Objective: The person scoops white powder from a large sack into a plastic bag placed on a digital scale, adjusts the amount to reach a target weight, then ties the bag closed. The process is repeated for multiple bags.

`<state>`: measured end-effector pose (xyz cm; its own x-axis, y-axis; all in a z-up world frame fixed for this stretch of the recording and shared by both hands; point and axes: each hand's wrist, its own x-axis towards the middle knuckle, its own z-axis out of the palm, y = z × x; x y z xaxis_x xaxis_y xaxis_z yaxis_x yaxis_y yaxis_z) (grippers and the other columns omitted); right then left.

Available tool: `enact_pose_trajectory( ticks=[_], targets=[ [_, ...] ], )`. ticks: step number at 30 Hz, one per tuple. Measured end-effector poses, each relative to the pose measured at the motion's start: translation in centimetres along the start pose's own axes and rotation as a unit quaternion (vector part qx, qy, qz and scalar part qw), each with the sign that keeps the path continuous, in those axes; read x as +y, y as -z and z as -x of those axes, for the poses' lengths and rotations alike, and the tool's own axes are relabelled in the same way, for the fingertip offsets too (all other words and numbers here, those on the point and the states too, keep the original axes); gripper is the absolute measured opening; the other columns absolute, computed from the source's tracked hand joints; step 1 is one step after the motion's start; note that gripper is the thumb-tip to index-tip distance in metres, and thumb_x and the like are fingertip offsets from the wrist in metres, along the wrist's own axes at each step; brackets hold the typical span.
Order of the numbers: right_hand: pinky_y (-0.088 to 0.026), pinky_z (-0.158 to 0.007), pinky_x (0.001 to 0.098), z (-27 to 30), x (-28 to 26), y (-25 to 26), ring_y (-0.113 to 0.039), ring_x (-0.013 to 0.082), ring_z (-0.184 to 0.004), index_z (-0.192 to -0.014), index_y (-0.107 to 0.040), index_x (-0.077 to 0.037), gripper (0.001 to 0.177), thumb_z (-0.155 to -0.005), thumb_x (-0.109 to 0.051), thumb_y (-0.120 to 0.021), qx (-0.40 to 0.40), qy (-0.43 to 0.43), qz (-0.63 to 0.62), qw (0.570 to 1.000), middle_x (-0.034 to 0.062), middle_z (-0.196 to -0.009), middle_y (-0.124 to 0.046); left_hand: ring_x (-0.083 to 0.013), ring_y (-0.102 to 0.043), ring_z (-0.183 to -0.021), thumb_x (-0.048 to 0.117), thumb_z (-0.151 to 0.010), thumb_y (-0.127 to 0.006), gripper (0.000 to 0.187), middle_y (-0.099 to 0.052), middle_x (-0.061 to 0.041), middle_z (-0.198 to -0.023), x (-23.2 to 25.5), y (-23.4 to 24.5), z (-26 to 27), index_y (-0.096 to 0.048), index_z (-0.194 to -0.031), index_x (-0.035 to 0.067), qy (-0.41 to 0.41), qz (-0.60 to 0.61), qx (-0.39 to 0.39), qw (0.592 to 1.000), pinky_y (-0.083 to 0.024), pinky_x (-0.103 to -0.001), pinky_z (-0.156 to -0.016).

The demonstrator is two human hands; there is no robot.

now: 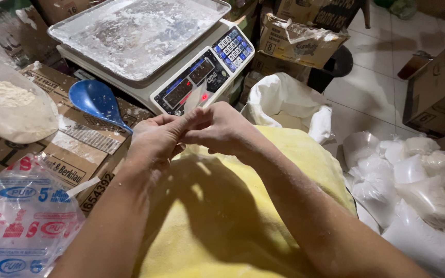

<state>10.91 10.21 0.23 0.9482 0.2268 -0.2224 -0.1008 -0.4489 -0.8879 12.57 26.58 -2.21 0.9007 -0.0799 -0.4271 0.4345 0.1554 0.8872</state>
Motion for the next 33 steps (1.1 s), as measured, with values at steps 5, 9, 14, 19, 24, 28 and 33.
enact_pose_trajectory(
  ticks=[5, 9, 14, 19, 24, 28, 33],
  targets=[
    [-0.054, -0.055, 0.0266, -0.2, 0.3, 0.3, -0.065, 0.0096, -0.069, -0.099, -0.079, -0.003, 0.025, -0.092, -0.026, -0.069, 0.050, -0.053, -0.022, 0.997, 0.0034, -0.082, -0.073, -0.0122, -0.059, -0.065, 0.030, -0.076, -0.088, 0.031, -0.075, -0.006, -0.077, 0.5, 0.4, 1.0, -0.071, -0.082, 0.005, -0.012, 0.019, -0.036, 0.999, -0.047, -0.028, -0.058],
    [-0.061, -0.068, 0.0308, 0.0, 0.1, 0.8, -0.072, 0.0127, -0.084, -0.111, -0.075, -0.010, 0.032, -0.092, -0.029, -0.058, 0.074, -0.076, -0.049, 0.993, 0.0039, -0.098, -0.077, -0.0106, -0.064, -0.070, 0.022, -0.079, -0.084, 0.020, -0.075, -0.005, -0.081, 0.9, 0.1, 1.1, -0.070, -0.086, 0.009, 0.023, 0.044, 0.014, 0.999, -0.049, -0.025, -0.062],
    [-0.063, -0.079, 0.0389, 1.0, -0.7, 1.0, -0.072, 0.0159, -0.098, -0.119, -0.068, -0.014, 0.041, -0.085, -0.036, -0.069, 0.051, -0.088, -0.111, 0.989, 0.0009, -0.107, -0.075, -0.0141, -0.066, -0.068, 0.004, -0.083, -0.076, 0.018, -0.069, -0.008, -0.082, 0.0, -0.1, 0.9, -0.058, -0.080, 0.006, -0.022, 0.029, 0.056, 0.998, -0.060, -0.028, -0.065],
    [-0.058, -0.082, 0.0379, 0.8, -0.7, 0.3, -0.068, 0.0162, -0.101, -0.120, -0.071, -0.016, 0.049, -0.090, -0.053, -0.064, 0.011, -0.105, -0.085, 0.991, 0.0053, -0.109, -0.073, -0.0095, -0.067, -0.071, 0.003, -0.083, -0.077, 0.015, -0.073, -0.007, -0.085, -2.0, -1.9, -0.5, -0.066, -0.093, 0.003, -0.105, -0.042, 0.062, 0.992, -0.056, -0.026, -0.064],
    [-0.059, -0.081, 0.0413, 0.3, 0.3, 0.5, -0.064, 0.0224, -0.099, -0.117, -0.075, -0.010, 0.043, -0.097, -0.043, -0.056, 0.052, -0.141, -0.093, 0.984, 0.0128, -0.113, -0.070, -0.0105, -0.068, -0.073, 0.008, -0.086, -0.078, 0.018, -0.074, -0.007, -0.087, -2.4, -2.5, -1.0, -0.072, -0.100, -0.001, -0.107, -0.092, 0.084, 0.986, -0.055, -0.023, -0.063],
    [-0.058, -0.084, 0.0418, 0.5, 0.6, 1.5, -0.065, 0.0212, -0.105, -0.117, -0.071, -0.012, 0.037, -0.099, -0.035, -0.049, 0.074, -0.164, -0.238, 0.955, 0.0047, -0.121, -0.071, -0.0189, -0.058, -0.069, 0.020, -0.095, -0.070, 0.019, -0.070, -0.008, -0.086, -2.0, -2.1, -0.7, -0.067, -0.107, 0.006, -0.013, -0.036, 0.137, 0.990, -0.044, -0.032, -0.057],
    [-0.054, -0.090, 0.0431, 1.0, 0.2, 2.7, -0.064, 0.0204, -0.110, -0.123, -0.066, -0.010, 0.040, -0.103, -0.031, -0.039, 0.087, -0.176, -0.355, 0.914, 0.0048, -0.125, -0.071, -0.0223, -0.063, -0.077, 0.023, -0.101, -0.058, 0.021, -0.066, -0.009, -0.095, -1.5, -1.3, -1.9, -0.060, -0.109, 0.004, 0.085, 0.171, 0.120, 0.974, -0.051, -0.036, -0.065]
  ],
)
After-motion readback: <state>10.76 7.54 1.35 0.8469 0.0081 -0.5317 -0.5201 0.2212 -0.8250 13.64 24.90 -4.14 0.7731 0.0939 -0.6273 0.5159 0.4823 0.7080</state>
